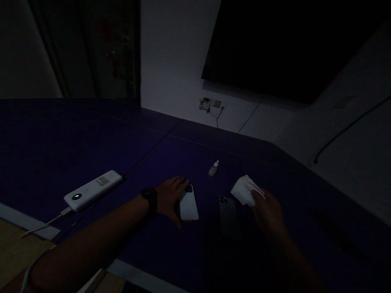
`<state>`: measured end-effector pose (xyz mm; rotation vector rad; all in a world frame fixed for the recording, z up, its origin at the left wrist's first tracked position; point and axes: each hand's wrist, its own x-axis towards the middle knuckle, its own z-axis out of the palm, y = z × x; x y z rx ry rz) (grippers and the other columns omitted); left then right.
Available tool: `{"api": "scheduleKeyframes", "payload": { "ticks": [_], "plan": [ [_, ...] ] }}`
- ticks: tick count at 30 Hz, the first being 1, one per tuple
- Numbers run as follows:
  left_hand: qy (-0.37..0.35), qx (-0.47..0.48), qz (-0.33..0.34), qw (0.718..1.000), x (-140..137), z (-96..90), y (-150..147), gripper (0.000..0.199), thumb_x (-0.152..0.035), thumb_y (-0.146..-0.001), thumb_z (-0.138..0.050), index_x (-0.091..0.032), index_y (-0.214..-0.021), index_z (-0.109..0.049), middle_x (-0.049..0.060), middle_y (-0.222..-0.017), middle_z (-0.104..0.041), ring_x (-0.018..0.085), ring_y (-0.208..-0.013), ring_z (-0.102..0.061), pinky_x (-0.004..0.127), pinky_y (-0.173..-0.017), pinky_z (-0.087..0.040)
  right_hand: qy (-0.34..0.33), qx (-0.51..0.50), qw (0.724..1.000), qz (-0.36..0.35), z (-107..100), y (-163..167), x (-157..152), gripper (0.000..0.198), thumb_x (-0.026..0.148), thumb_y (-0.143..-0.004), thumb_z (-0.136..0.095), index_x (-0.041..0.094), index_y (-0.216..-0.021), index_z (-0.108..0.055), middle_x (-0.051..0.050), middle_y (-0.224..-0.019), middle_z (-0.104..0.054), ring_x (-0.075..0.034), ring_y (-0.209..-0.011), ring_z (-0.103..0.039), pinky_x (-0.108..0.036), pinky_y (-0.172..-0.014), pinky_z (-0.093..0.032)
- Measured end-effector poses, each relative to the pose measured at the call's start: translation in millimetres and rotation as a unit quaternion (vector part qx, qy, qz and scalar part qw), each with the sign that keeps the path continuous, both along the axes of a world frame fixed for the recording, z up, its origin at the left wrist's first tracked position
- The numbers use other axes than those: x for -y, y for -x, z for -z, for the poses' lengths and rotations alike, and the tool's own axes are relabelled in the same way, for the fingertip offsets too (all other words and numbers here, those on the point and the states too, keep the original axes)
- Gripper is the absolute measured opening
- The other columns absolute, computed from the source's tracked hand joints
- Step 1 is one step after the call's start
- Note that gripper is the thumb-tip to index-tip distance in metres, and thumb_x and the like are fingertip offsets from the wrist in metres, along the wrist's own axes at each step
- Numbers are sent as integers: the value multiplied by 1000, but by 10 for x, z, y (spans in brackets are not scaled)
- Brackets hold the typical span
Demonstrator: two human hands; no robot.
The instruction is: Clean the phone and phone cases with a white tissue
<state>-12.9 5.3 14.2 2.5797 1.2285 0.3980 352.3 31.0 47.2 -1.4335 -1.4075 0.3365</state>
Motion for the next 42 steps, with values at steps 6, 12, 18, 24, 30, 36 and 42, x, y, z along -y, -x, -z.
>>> {"api": "scheduleKeyframes", "payload": {
  "ticks": [6,12,18,24,30,36,42],
  "plan": [
    [-5,60,-51,997,-1,237,43,157,-91,-46,-71,-10,-159,3,31,-161,-18,51,-149,-17,63,-117,-23,-26,0,999,-24,-184,534,10,36,42,-76,-66,16,-101,-73,-9,-93,-73,-24,-80,-68,-33,-67,-54],
    [11,92,1,996,-11,255,-51,157,-85,-53,-73,-13,-155,22,31,-161,-19,46,-148,-24,71,-117,-11,-115,232,937,-235,-3,1160,-98,26,16,-81,-52,20,-99,-71,-9,-100,-73,-24,-96,-67,-37,-88,-53],
    [12,119,10,993,-28,259,-58,160,-84,-51,-76,-9,-155,21,33,-158,-24,45,-148,-25,67,-118,-9,2,372,847,-379,364,1571,-67,55,-1,-75,-44,16,-121,-68,-11,-125,-70,-22,-119,-63,-39,-109,-45],
    [16,125,17,992,-50,247,-75,161,-81,-48,-79,-10,-156,17,32,-158,-26,43,-148,-27,65,-119,-10,-4,395,817,-420,462,1616,-137,63,0,-81,-37,11,-140,-54,-14,-146,-55,-21,-136,-51,-42,-118,-37],
    [20,103,-6,994,-61,249,-76,162,-83,-44,-77,-7,-157,10,33,-158,-27,44,-148,-27,62,-120,-12,-5,444,768,-461,441,1494,-63,53,4,-85,-46,9,-136,-59,-15,-142,-58,-24,-134,-53,-39,-116,-39],
    [41,90,16,995,-47,203,-78,161,-84,-43,-76,-5,-158,4,32,-158,-26,44,-148,-26,63,-121,-8,13,469,792,-390,442,1550,-44,57,2,-84,-44,11,-140,-56,-15,-144,-57,-24,-135,-52,-41,-116,-39],
    [39,94,9,995,-46,183,-66,160,-86,-44,-75,-5,-158,3,33,-158,-27,45,-148,-26,63,-120,-10,5,468,770,-433,415,1481,-7,54,7,-83,-49,10,-135,-60,-16,-138,-61,-26,-130,-56,-43,-114,-42]
  ]
}}
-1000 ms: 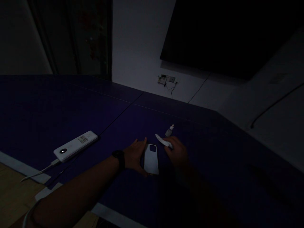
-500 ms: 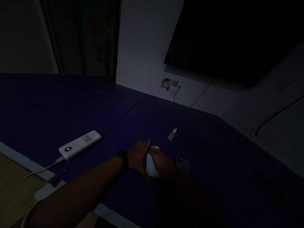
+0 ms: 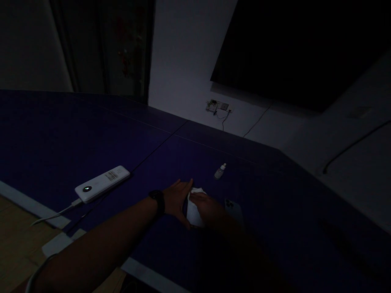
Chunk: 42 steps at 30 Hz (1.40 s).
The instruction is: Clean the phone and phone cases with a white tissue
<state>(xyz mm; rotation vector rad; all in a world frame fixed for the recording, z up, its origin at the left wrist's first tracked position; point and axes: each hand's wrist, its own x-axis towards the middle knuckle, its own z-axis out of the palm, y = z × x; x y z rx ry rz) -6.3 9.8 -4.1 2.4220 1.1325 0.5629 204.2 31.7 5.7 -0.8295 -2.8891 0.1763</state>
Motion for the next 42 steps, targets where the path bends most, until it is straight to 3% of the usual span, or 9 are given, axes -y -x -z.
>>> {"api": "scheduleKeyframes", "payload": {
  "ticks": [3,8,14,20,25,31,37,42],
  "plan": [
    [1,-7,9,1000,17,-18,3,158,-86,-43,-75,-8,-158,2,31,-158,-28,44,-148,-27,63,-120,-8,-3,-1,1000,-10,34,-75,40,50,10,-85,-48,11,-134,-61,-15,-137,-62,-26,-128,-58,-42,-112,-44],
    [-2,-8,22,1000,37,-34,1,157,-85,-44,-75,-10,-159,1,29,-158,-30,43,-147,-29,63,-121,-4,-39,-18,998,53,77,11,25,59,6,-84,-45,11,-142,-53,-17,-141,-59,-26,-131,-55,-46,-113,-42],
    [-10,-15,20,1000,21,0,2,150,-86,-47,-74,-11,-159,-7,28,-159,-28,43,-147,-29,62,-121,-7,3,3,1000,-1,-20,-42,61,52,8,-82,-50,13,-132,-63,-14,-134,-65,-26,-127,-58,-43,-112,-44],
    [-27,-28,18,999,14,27,-8,153,-88,-47,-71,-8,-159,-4,29,-158,-30,43,-147,-29,64,-120,-8,10,4,999,37,-75,-13,-7,60,2,-81,-43,9,-139,-56,-17,-139,-60,-28,-129,-56,-45,-111,-44],
    [-51,-33,11,998,39,15,-35,148,-90,-47,-69,-9,-158,-12,29,-155,-36,44,-144,-34,63,-120,-10,18,4,1000,-17,-75,-52,38,50,4,-82,-47,12,-127,-66,-14,-131,-67,-26,-125,-59,-40,-111,-45],
    [-60,-38,10,997,79,-28,-50,147,-88,-50,-70,-10,-158,-9,30,-155,-35,45,-142,-35,64,-118,-13,-5,11,999,50,-53,40,-2,55,2,-83,-41,8,-135,-59,-17,-139,-61,-28,-129,-55,-46,-113,-42],
    [-65,-73,-1,995,104,-76,-69,141,-90,-56,-65,-8,-158,-11,30,-155,-35,45,-144,-33,64,-118,-13,26,33,999,-5,-97,-2,15,49,4,-83,-46,14,-127,-65,-13,-134,-65,-25,-127,-58,-41,-113,-43],
    [-74,-82,1,994,108,-71,-79,143,-89,-54,-67,-8,-158,-11,30,-155,-35,46,-145,-31,64,-118,-14,13,29,999,41,-74,38,-16,52,3,-85,-42,1,-136,-57,-22,-140,-57,-32,-133,-52,-49,-114,-40]
  ]
}}
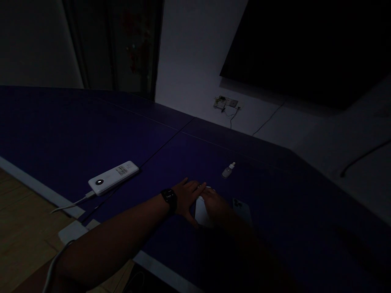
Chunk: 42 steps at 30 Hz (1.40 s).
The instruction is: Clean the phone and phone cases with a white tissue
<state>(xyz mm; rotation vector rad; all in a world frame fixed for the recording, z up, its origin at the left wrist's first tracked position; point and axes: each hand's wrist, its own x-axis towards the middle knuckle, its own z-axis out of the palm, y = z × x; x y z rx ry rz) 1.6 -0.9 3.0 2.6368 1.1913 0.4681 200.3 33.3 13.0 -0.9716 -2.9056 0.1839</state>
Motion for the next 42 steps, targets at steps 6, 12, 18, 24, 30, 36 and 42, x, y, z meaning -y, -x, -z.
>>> {"api": "scheduleKeyframes", "payload": {
  "ticks": [6,12,18,24,30,36,42],
  "plan": [
    [-9,-13,-4,1000,-18,45,-3,139,-86,-59,-66,-8,-157,-6,30,-155,-35,45,-143,-34,64,-116,-18,17,12,999,-38,-4,-20,6,52,3,-83,-45,11,-132,-62,-15,-138,-62,-26,-129,-55,-44,-114,-40],
    [-30,-21,-7,999,-20,68,5,140,-87,-60,-65,-7,-157,-1,30,-154,-36,43,-143,-34,60,-117,-21,-6,8,1000,22,46,38,-25,53,1,-84,-41,7,-134,-59,-18,-140,-59,-26,-131,-52,-43,-114,-39],
    [-24,-11,-7,1000,-17,63,17,144,-88,-56,-67,-8,-157,-1,30,-153,-37,44,-142,-36,61,-117,-21,-8,42,999,-15,-11,-5,47,51,4,-83,-47,10,-131,-63,-14,-138,-62,-26,-129,-54,-39,-113,-40],
    [-14,9,2,1000,-42,84,32,146,-87,-57,-69,-9,-157,4,30,-155,-35,44,-143,-35,63,-116,-21,-41,48,997,48,-28,96,53,52,1,-86,-43,5,-136,-57,-16,-142,-58,-26,-132,-51,-36,-113,-38],
    [-28,9,-4,1000,-53,109,31,144,-90,-56,-65,-10,-157,-2,28,-153,-39,44,-140,-38,61,-116,-23,-75,55,991,92,-88,48,61,43,2,-87,-44,9,-124,-66,-20,-120,-70,-30,-109,-64,-42,-100,-47],
    [-63,-13,-19,998,-36,71,23,147,-95,-52,-63,-4,-156,-12,31,-142,-48,46,-128,-48,56,-110,-32,-57,25,996,62,6,77,39,50,2,-86,-43,11,-131,-62,-16,-128,-67,-27,-111,-62,-39,-103,-45],
    [-65,-75,-89,991,46,-18,0,151,-98,-43,-62,-4,-154,-22,29,-138,-50,48,-127,-46,57,-110,-30,-1,-75,996,47,-169,-87,-1,51,4,-85,-40,19,-125,-69,-8,-121,-72,-20,-110,-65,-32,-100,-48]
  ]
}}
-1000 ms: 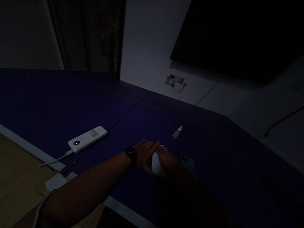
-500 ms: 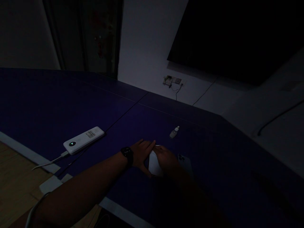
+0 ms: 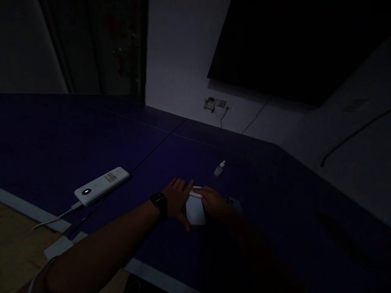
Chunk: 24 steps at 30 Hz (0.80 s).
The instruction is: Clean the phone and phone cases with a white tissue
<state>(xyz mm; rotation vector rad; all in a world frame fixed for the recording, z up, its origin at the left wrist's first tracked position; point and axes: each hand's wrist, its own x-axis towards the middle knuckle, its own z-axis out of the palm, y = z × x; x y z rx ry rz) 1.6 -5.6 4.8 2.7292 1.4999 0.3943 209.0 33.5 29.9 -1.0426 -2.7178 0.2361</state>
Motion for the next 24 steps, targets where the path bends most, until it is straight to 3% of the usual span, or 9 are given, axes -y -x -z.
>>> {"api": "scheduleKeyframes", "payload": {
  "ticks": [5,9,12,16,18,20,24],
  "plan": [
    [14,-48,-139,989,102,-54,-28,145,-100,-50,-55,-3,-154,-25,31,-139,-51,47,-126,-45,61,-107,-29,-1,-91,991,96,-217,-211,117,46,12,-91,-36,19,-123,-70,-9,-112,-74,-22,-102,-68,-37,-93,-53],
    [24,-53,-158,986,108,-86,2,132,-94,-57,-59,-10,-153,-30,28,-137,-55,44,-123,-51,55,-101,-37,-41,-49,998,1,-138,-265,327,48,5,-89,-37,16,-124,-67,-10,-124,-70,-21,-111,-64,-39,-101,-49],
    [57,-29,-111,992,62,-117,97,116,-86,-64,-66,-18,-152,-33,23,-128,-64,41,-114,-60,52,-96,-43,-37,26,999,-29,2,-257,477,48,2,-83,-43,15,-122,-68,-11,-123,-70,-23,-110,-64,-38,-99,-49],
    [121,-14,-5,993,-6,-164,294,87,-70,-73,-71,-23,-143,-45,14,-112,-72,36,-99,-69,41,-79,-51,23,69,997,7,97,-304,541,47,8,-81,-51,18,-125,-66,-11,-129,-68,-25,-118,-61,-39,-102,-48],
    [110,17,31,993,-31,-175,369,76,-67,-72,-74,-26,-133,-54,10,-113,-71,34,-100,-68,40,-81,-52,35,65,997,18,119,-344,499,50,8,-83,-48,17,-129,-63,-12,-133,-65,-25,-121,-59,-41,-105,-46],
    [84,55,62,993,-52,-169,401,76,-70,-68,-74,-23,-125,-57,11,-116,-67,34,-104,-64,42,-87,-50,24,54,998,9,147,-363,427,53,3,-82,-43,15,-130,-63,-12,-134,-64,-24,-121,-58,-42,-107,-44],
    [60,91,95,989,-96,-123,353,85,-75,-69,-71,-21,-132,-51,13,-122,-59,33,-109,-55,45,-95,-45,-11,19,1000,-9,191,-288,312,54,-1,-79,-44,13,-127,-65,-12,-129,-65,-23,-116,-58,-40,-107,-43]
  ]
}}
